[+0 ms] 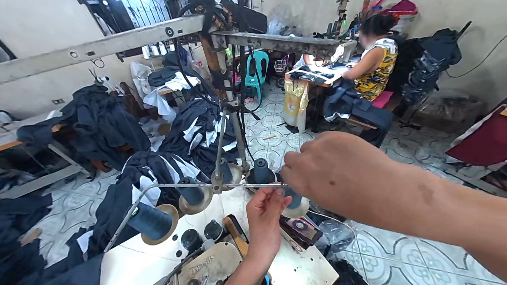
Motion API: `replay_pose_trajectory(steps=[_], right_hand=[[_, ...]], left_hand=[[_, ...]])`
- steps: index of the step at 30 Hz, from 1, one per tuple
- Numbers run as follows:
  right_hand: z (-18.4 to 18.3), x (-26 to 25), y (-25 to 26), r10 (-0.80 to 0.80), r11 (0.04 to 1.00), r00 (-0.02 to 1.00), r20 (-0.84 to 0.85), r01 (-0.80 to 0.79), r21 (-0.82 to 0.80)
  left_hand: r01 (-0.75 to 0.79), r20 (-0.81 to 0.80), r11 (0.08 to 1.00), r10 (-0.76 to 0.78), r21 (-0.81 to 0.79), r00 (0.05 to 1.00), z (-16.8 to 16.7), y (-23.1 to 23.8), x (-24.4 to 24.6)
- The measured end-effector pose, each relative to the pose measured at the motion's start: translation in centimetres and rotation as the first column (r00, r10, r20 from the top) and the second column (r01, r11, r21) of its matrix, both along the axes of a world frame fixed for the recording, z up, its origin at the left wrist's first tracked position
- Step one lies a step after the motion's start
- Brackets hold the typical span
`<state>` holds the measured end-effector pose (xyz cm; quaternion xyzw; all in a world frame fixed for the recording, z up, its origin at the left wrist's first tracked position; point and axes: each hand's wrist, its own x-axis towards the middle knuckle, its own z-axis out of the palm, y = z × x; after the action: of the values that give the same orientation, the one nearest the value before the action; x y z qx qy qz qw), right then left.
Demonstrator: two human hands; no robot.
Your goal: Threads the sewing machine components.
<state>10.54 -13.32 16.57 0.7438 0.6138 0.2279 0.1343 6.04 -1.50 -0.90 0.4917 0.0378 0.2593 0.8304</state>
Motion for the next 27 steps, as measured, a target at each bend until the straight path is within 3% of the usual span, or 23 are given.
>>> replay_pose_trajectory(steps=[7, 13, 17, 20, 25, 27], right_hand=[[1.9, 2.4, 0.7, -0.143, 0.984, 0.96, -0.24, 0.113, -0.134], [3.0, 2.2, 0.2, -0.221, 0.972, 0.943, -0.25, 0.193, -0.131], [3.2, 2.4, -1.3, -0.124, 0.992, 0.976, -0.179, 0.128, 0.012], [2.5, 2.6, -2.5, -0.143, 0.987, 0.974, -0.176, 0.153, 0.048], [-1.7, 3.3, -6.8, -0.028, 0.967, 0.971, -0.239, 0.086, 0.24], [-4.4, 3.5, -8.8, 0.051, 0.952, 0.932, -0.358, 0.063, 0.299]], left_hand=[[-0.005, -0.057, 0.999, 0.007, 0.032, 0.998, 0.5, 0.0, -0.1], [0.014, -0.053, 1.0, -0.014, 0.012, 0.998, 1.1, 0.0, -0.1], [0.022, -0.042, 0.999, -0.021, 0.026, 0.999, 1.0, -0.1, 0.0], [0.011, -0.04, 0.999, -0.009, 0.051, 0.999, 0.9, 0.0, 0.2], [0.001, -0.016, 0.99, 0.001, 0.144, 1.0, -0.1, 0.6, 0.2], [0.007, -0.022, 0.98, -0.003, 0.198, 1.0, -0.6, 1.0, -0.2]])
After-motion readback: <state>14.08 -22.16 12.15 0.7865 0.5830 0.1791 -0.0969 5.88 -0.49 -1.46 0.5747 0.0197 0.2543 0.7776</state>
